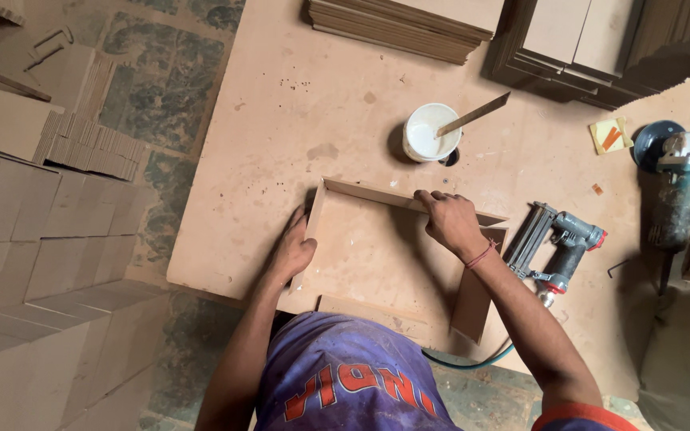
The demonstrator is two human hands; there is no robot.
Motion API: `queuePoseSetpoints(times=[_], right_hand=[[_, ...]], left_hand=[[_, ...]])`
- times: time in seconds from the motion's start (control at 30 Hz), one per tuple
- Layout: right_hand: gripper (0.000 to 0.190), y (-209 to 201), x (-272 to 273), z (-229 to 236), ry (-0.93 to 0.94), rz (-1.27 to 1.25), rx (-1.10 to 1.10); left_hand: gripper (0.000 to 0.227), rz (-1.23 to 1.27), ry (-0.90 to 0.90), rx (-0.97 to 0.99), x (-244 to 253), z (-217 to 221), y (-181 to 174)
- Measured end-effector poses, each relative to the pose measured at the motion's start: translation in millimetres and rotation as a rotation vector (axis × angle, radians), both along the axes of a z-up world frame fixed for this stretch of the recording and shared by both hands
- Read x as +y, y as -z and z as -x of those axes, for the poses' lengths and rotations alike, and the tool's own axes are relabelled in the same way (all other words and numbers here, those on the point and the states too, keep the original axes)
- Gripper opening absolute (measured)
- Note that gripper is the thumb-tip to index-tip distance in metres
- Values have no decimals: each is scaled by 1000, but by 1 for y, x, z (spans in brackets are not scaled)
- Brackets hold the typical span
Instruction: The person applies glue to the edges of flat wooden panels using a small stick, then assembles them into rectangular box frames. They secure the joints with a pneumatic nail gun and place the finished boxes on a nearby stack.
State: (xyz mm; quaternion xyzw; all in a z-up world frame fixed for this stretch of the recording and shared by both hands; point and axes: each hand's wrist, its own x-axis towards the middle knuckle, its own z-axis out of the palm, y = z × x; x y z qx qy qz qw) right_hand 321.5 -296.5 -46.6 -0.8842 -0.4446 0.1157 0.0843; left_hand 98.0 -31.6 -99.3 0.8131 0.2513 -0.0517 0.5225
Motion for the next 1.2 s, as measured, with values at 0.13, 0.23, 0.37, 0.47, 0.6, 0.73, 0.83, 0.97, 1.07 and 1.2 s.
queuePoseSetpoints(times=[0.13,0.23,0.37,0.47,0.6,0.73,0.83,0.97,1.07,1.2], right_hand=[[56,6,-1,1,8,-12,-7],[55,7,-3,3,5,-24,-11],[54,9,-3,6,-5,-36,-11],[53,14,-5,7,-9,-21,5],[56,20,-7,7,-20,-16,23],[57,18,-8,8,-34,-65,37],[61,15,-9,10,-4,-100,43],[66,10,-25,26,109,-249,-119],[79,8,-56,39,374,-311,-209],[80,23,-109,49,765,-300,-369]], left_hand=[[75,15,1,16,0,1,1],[76,17,13,16,2,1,0],[75,11,44,-13,6,-1,-4],[74,44,36,-51,5,-1,-7],[72,46,37,-86,3,0,-5],[76,14,21,-80,5,-4,0],[81,11,-8,-124,8,-19,2],[82,-38,13,-115,7,-43,-5],[80,-38,-24,-19,3,-55,-16],[75,-16,-60,-40,0,-58,-20]])
